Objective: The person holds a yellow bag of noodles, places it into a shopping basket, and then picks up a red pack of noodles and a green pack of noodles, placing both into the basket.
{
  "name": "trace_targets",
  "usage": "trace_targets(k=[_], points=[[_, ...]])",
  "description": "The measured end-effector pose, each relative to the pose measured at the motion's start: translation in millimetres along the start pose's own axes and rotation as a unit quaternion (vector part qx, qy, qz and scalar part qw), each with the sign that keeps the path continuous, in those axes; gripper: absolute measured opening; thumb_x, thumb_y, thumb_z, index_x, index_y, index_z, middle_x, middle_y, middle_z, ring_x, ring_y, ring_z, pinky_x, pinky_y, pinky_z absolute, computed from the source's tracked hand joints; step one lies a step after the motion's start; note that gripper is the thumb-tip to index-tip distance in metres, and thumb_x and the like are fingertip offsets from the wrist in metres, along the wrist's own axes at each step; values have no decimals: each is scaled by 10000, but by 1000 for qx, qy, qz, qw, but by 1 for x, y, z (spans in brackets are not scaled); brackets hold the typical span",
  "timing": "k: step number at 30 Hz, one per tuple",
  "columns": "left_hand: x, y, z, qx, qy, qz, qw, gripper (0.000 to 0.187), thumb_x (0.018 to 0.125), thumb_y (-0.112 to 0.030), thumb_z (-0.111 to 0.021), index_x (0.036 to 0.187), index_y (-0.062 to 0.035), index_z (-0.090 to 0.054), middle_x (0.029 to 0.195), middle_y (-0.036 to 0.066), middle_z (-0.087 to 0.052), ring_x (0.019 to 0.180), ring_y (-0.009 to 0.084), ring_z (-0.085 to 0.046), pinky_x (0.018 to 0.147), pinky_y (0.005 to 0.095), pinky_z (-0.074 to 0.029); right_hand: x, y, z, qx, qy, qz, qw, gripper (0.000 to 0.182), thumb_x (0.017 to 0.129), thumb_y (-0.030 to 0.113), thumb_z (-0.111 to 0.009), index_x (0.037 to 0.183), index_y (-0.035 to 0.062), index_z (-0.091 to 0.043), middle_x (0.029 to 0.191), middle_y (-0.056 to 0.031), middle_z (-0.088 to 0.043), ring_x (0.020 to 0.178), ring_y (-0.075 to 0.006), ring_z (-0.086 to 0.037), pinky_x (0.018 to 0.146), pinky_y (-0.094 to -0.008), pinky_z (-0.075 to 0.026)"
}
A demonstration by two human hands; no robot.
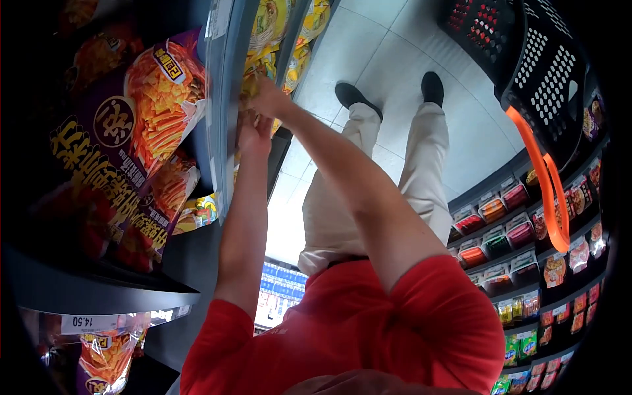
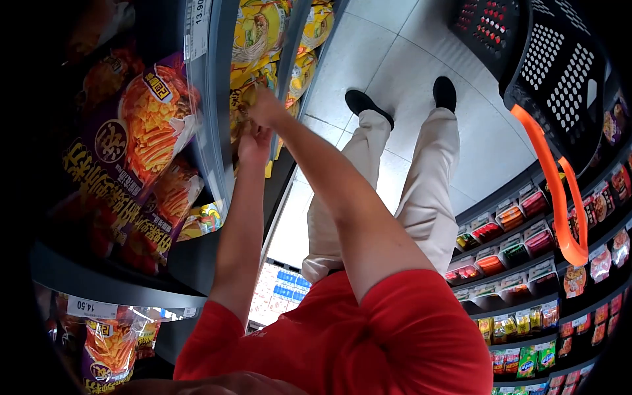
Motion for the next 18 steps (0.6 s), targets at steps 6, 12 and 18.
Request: trace_targets(k=[6,12,18], points=[[-36,55,-13,10,82,99,992,360,1022,-263,-426,1314,-55,-451,1234,107,-527,1052,241,-593,939,390,-511,-37,-19,32,-4,-57,15,998,336,826,132,-534,1124,-22,-551,1127,-288,-600,1057,-448,-573,892,-473,-482],[-99,91,-46,198,194,136,951,347,959,-278,-503,1217,-48,-527,1162,83,-577,1041,224,-609,905,355,-503,-122,-29,98,-29,-42,-110,993,366,869,182,-489,1172,2,-588,1028,-274,-657,957,-418,-644,836,-445,-516],[-148,82,-71,309,214,110,920,398,963,-266,-519,1254,4,-493,1208,153,-567,1056,271,-620,857,358,-520,-201,0,174,-35,-122,-40,991,276,913,197,-470,955,-15,-642,869,-214,-670,806,-370,-642,742,-417,-496]])
Point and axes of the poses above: each hand's wrist, its own x-axis towards the middle knuckle, its own z-axis out of the back of the hand, y = z × x, the point moved 5 cm from there along x, towards the middle knuckle
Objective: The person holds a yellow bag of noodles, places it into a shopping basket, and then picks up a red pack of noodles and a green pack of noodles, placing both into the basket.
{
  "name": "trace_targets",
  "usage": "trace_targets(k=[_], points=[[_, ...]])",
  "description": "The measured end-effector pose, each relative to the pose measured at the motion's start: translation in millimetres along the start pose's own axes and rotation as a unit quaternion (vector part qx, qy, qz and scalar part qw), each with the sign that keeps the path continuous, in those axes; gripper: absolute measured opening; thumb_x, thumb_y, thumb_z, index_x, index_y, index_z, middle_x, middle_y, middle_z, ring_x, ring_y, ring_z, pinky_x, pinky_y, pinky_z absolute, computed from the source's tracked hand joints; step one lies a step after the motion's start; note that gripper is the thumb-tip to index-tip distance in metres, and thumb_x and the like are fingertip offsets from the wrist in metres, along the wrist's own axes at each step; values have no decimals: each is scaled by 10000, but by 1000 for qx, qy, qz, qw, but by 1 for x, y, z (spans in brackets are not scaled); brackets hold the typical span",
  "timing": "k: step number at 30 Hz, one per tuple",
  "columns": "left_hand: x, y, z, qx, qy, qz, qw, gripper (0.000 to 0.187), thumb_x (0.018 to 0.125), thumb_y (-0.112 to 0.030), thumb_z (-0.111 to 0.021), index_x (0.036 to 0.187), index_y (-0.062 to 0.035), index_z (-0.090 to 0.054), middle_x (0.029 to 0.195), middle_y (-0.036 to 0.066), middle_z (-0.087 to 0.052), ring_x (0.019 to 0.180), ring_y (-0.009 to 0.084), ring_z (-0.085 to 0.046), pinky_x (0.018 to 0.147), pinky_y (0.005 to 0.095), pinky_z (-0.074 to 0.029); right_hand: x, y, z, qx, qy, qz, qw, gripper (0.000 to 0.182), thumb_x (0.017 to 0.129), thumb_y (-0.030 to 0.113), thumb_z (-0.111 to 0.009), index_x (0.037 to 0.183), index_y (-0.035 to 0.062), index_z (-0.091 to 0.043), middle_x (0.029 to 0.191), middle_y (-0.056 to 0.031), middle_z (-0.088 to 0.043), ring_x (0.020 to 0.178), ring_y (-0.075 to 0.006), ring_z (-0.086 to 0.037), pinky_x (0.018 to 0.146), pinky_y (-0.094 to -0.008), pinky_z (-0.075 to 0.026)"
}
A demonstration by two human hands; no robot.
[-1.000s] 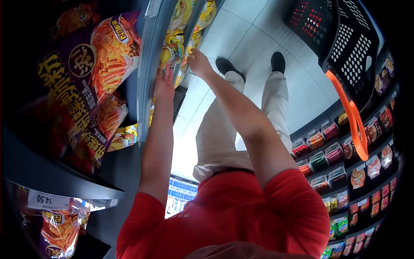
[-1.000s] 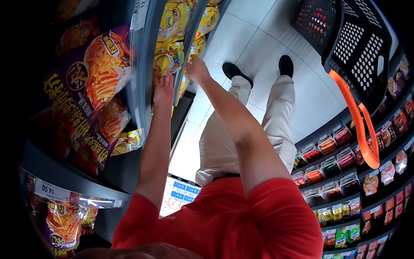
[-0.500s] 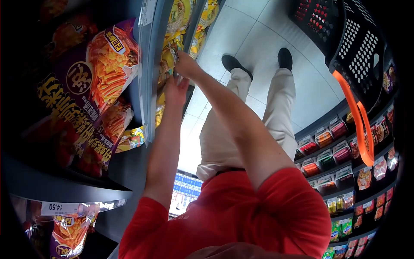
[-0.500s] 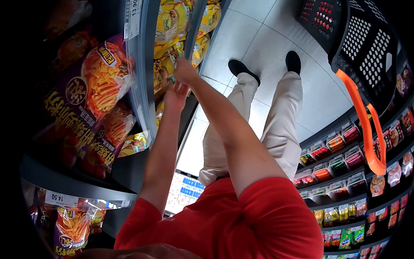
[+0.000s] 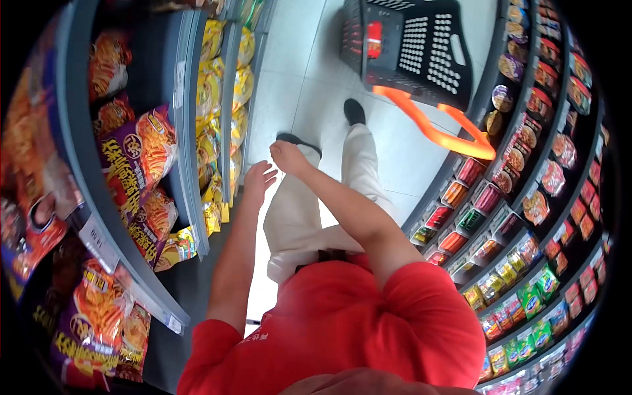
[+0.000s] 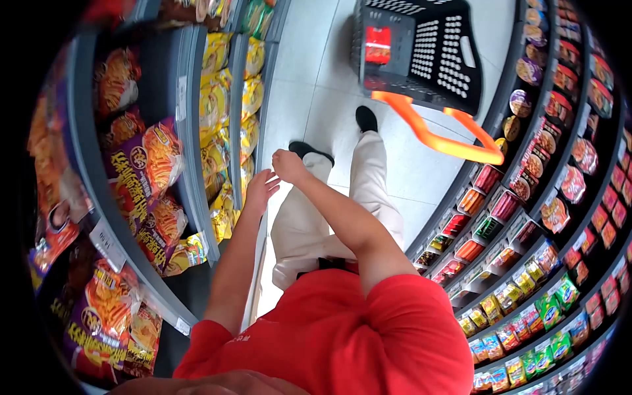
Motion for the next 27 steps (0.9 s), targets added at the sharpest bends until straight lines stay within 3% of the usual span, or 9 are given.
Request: trace_targets(k=[5,8,12,14,16,17,19,22,27], points=[[-31,-30,-9,114,-25,-29,993,375,950,-270,-533,1216,-6,-529,1135,124,-607,952,236,-654,744,324,-529,-79,61,90,6,-55,74,996,289,939,231,-501,989,-15,-645,887,-182,-681,811,-319,-651,744,-386,-501],[-46,-47,-16,161,-30,-47,985,351,948,-263,-521,1192,-11,-544,1072,104,-622,879,211,-660,674,309,-518,-160,118,169,12,-137,186,973,223,910,153,-542,1008,-14,-651,912,-241,-666,855,-410,-644,765,-444,-516],[-93,-65,-43,165,-63,-92,980,318,954,-257,-493,1160,-22,-548,1050,93,-620,828,186,-654,639,288,-504,-259,144,291,-93,-262,253,927,207,883,131,-589,1025,-3,-655,944,-226,-665,847,-394,-649,767,-442,-522],[-113,-60,-52,145,-59,-135,978,288,961,-274,-466,1105,-39,-548,1010,86,-620,768,162,-643,610,274,-497,-289,134,345,-192,-352,340,850,247,882,128,-625,1084,-14,-628,985,-206,-659,897,-377,-638,791,-420,-513],[-145,-59,-74,185,-33,-137,973,236,947,-252,-469,932,-50,-590,777,56,-622,633,144,-613,528,264,-470,-308,136,386,-316,-318,344,825,326,847,196,-672,1095,-5,-610,990,-210,-650,928,-380,-624,812,-441,-497],[-147,-51,-79,159,-35,-148,975,225,939,-227,-474,868,-51,-593,693,52,-599,594,141,-597,487,268,-458,-308,123,399,-346,-275,316,840,359,831,238,-685,1088,1,-606,973,-207,-649,935,-378,-619,822,-449,-490],[-147,-31,-83,177,-32,-135,974,214,941,-233,-496,914,-50,-603,731,59,-615,607,160,-621,486,288,-481,-295,96,413,-398,-234,272,844,385,797,285,-701,1056,15,-612,942,-191,-653,926,-363,-626,810,-453,-495],[-151,-5,-90,212,-48,-88,972,342,954,-300,-515,1168,-43,-587,1014,88,-659,747,189,-679,564,299,-524,-261,63,424,-476,-242,167,829,283,761,238,-685,981,62,-659,895,-139,-679,862,-318,-669,736,-431,-536],[-167,-7,-124,270,-68,-112,954,356,958,-330,-501,1182,-64,-579,1054,75,-656,841,188,-671,654,317,-529,-241,65,430,-489,-228,153,828,199,808,218,-557,854,110,-718,845,-130,-709,788,-306,-700,691,-449,-554]])
Point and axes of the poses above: each hand's wrist, its own x-axis towards the middle knuckle, its own z-axis out of the back of the hand, y = z × x, the point moved 5 cm from there along x, towards the middle knuckle
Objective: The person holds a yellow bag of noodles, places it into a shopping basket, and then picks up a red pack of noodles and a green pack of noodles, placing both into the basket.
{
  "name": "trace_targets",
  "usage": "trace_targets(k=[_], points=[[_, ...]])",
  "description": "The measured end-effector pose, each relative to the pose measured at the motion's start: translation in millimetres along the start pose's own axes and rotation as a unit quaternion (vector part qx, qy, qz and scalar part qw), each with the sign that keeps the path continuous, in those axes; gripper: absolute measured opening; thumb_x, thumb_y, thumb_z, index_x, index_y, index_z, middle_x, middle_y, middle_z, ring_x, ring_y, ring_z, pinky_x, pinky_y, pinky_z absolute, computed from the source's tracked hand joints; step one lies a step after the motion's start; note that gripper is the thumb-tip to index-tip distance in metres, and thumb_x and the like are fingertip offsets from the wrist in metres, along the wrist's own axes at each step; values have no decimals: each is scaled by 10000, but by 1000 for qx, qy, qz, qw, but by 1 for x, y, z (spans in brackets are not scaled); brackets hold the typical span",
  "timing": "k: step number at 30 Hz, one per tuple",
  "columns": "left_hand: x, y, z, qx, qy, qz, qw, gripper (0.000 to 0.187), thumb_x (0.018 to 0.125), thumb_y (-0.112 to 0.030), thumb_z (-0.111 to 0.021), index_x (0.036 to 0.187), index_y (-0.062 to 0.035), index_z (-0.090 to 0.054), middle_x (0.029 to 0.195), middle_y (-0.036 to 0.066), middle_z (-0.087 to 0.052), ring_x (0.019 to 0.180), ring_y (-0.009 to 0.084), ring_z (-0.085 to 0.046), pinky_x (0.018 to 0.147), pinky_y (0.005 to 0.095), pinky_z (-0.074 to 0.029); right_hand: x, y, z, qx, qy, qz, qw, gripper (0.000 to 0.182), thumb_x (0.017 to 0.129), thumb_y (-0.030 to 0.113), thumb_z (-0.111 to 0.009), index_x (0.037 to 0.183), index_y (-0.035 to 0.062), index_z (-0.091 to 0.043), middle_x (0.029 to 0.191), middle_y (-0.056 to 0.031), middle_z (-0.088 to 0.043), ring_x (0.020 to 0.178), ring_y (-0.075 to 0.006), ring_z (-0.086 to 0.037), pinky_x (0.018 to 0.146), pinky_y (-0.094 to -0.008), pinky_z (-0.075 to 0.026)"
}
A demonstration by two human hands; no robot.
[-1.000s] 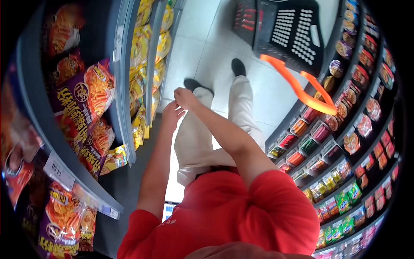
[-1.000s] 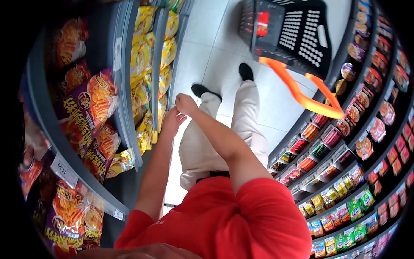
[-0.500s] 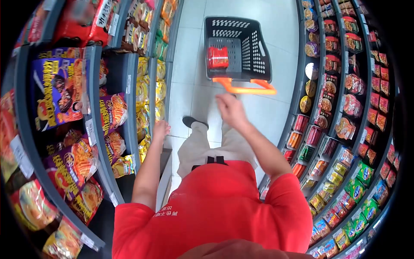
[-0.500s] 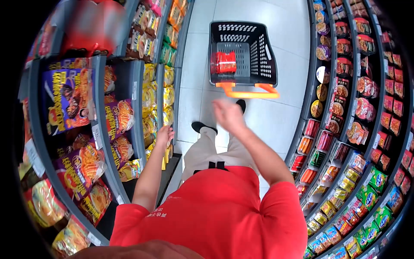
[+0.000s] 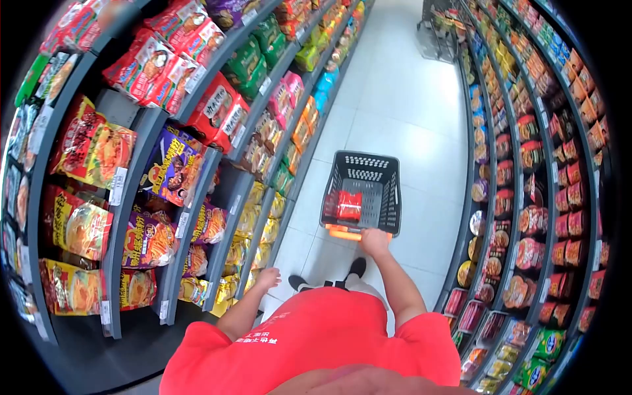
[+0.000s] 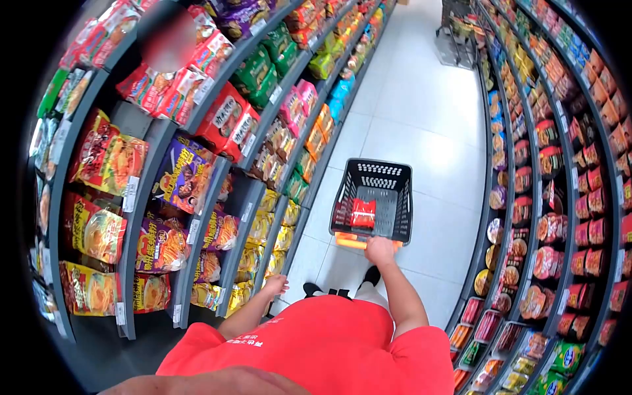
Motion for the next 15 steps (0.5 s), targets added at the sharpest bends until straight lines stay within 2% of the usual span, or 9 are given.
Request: trace_targets(k=[4,7,10,15], points=[[4,-28,-8,14,7,-49,999,385,971,-369,-465,1186,-59,-543,1055,78,-635,854,185,-661,674,331,-523,-5,0,11,7,21,14,1000,228,818,189,-534,912,100,-723,891,-148,-715,825,-320,-700,714,-461,-554],[-15,-58,-17,-14,-15,-52,998,334,963,-331,-493,1154,-69,-572,1030,64,-634,837,180,-661,659,325,-516,2,0,17,12,16,21,1000,215,853,180,-521,872,80,-710,850,-149,-716,800,-333,-704,690,-456,-556],[-27,-71,-21,5,-19,-64,998,306,959,-315,-502,1122,-71,-590,1013,49,-628,826,176,-659,645,320,-509,13,-3,22,8,23,10,1000,235,860,197,-512,895,93,-720,853,-146,-718,814,-322,-708,684,-450,-557],[-13,-55,-14,80,22,-58,995,274,949,-308,-509,1067,-81,-609,947,34,-617,806,170,-646,620,308,-495,38,-17,31,13,3,-20,1000,264,870,204,-493,876,90,-731,852,-148,-718,819,-314,-710,693,-440,-561]])
Point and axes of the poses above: each hand's wrist, its own x-axis towards the middle knuckle, its own z-axis out of the back of the hand, y = z × x, the point moved 5 cm from there along x, towards the middle knuckle
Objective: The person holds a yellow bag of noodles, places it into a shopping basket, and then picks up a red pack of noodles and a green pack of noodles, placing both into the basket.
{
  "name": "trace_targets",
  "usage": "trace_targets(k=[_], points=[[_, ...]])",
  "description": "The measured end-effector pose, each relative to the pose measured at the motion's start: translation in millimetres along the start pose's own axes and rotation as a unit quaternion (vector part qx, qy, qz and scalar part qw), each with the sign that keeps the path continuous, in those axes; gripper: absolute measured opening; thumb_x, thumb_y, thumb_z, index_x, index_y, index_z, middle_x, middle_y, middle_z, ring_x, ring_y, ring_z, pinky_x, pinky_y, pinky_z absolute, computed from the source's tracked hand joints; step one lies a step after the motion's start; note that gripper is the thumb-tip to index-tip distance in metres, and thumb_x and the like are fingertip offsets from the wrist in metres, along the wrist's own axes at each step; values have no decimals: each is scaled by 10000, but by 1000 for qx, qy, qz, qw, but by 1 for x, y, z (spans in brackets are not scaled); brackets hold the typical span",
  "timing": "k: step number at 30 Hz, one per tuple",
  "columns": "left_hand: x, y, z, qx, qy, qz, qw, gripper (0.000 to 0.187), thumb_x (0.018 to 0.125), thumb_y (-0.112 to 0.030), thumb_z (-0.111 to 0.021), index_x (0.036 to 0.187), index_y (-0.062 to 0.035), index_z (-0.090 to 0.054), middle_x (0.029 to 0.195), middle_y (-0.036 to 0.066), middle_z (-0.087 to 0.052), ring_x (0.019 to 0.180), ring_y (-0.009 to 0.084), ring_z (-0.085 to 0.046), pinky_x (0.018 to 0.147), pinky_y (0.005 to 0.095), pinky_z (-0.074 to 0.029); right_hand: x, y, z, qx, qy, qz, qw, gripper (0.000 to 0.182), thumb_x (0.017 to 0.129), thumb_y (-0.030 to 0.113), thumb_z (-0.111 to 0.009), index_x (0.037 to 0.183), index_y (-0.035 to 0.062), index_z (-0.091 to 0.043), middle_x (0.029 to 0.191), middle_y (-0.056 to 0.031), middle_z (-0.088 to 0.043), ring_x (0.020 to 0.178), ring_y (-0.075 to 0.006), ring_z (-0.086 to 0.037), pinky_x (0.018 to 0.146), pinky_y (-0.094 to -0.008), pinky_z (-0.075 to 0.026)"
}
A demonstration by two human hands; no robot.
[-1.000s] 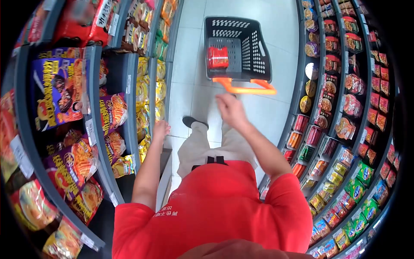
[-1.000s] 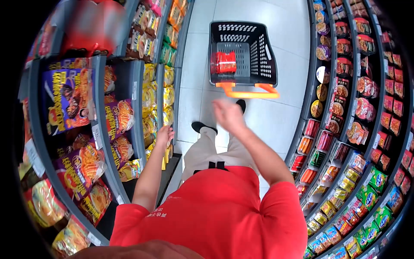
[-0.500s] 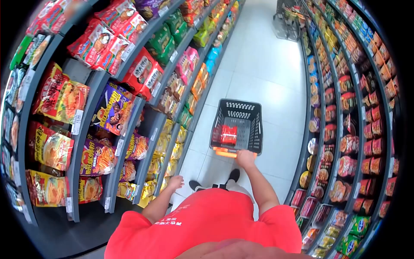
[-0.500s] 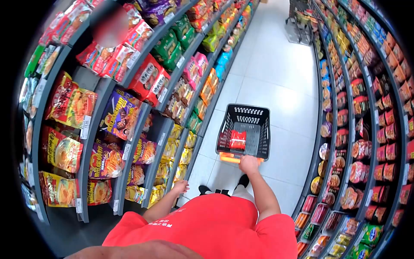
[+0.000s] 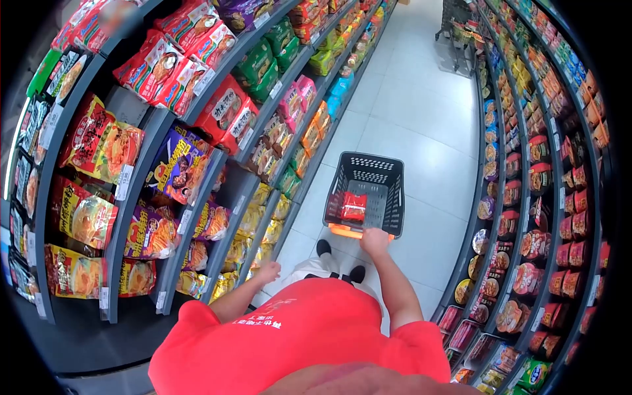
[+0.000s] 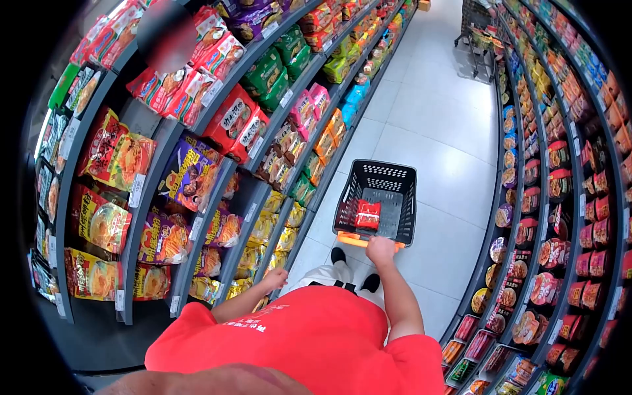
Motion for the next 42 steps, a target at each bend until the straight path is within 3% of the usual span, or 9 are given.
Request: trace_targets(k=[3,5,7,10,14,18,21,33,42], points=[[24,5,13,65,24,10,998,262,918,-282,-524,970,-55,-645,875,95,-648,768,231,-658,618,340,-506,22,-9,-11,-4,-16,-17,1000,248,840,203,-521,852,89,-740,851,-145,-718,812,-313,-709,697,-433,-561],[56,-7,30,341,65,-159,924,255,898,-258,-531,933,-42,-661,894,142,-666,787,284,-662,658,375,-514,35,-8,-7,-14,-8,-37,999,200,780,194,-583,841,100,-748,841,-134,-719,798,-308,-708,690,-427,-559],[95,-31,38,464,54,-227,855,247,871,-232,-559,907,-23,-685,944,207,-677,879,365,-653,767,421,-516,46,0,7,-14,11,-65,998,218,773,200,-583,850,87,-752,860,-139,-722,801,-314,-709,717,-419,-565],[48,-131,44,185,-12,-233,955,253,890,-228,-559,942,-17,-690,962,206,-682,934,352,-656,808,411,-514,69,1,2,-20,16,-81,996,235,784,214,-578,872,84,-753,871,-139,-723,808,-316,-710,716,-420,-567],[13,-194,31,72,148,-258,952,252,908,-188,-618,1080,-12,-670,1031,124,-700,956,200,-661,822,319,-513,94,3,16,-29,15,-97,995,280,847,229,-507,864,93,-751,872,-130,-724,828,-321,-709,736,-442,-562],[9,-222,53,60,203,-225,951,301,880,-170,-678,1132,-7,-650,1081,96,-685,965,160,-635,856,291,-499,125,-2,35,-20,43,-108,993,268,839,233,-519,928,122,-746,906,-124,-724,858,-322,-706,743,-440,-564],[24,-217,72,99,224,-244,938,329,873,-192,-685,1130,8,-638,1112,137,-669,1011,218,-627,896,328,-483,145,-12,34,-21,67,-81,994,281,833,238,-533,1017,145,-725,954,-132,-718,889,-328,-699,747,-450,-566],[-41,-339,117,196,334,-212,897,341,877,-202,-678,1137,13,-628,1133,153,-659,1026,244,-625,905,345,-480,225,-56,78,-54,-63,4,997,168,813,262,-599,831,139,-711,737,-100,-699,643,-302,-685,567,-441,-542],[-68,-478,103,246,328,-176,895,346,878,-205,-675,1142,14,-624,1141,157,-656,1030,250,-624,907,349,-479,327,-114,125,14,-25,5,1000,231,834,219,-561,975,157,-734,863,-118,-711,805,-316,-695,715,-449,-558]])
Point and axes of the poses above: each hand's wrist, its own x-axis towards the middle knuckle, its own z-axis out of the back of the hand, y = z × x, the point moved 5 cm from there along x, towards the middle knuckle
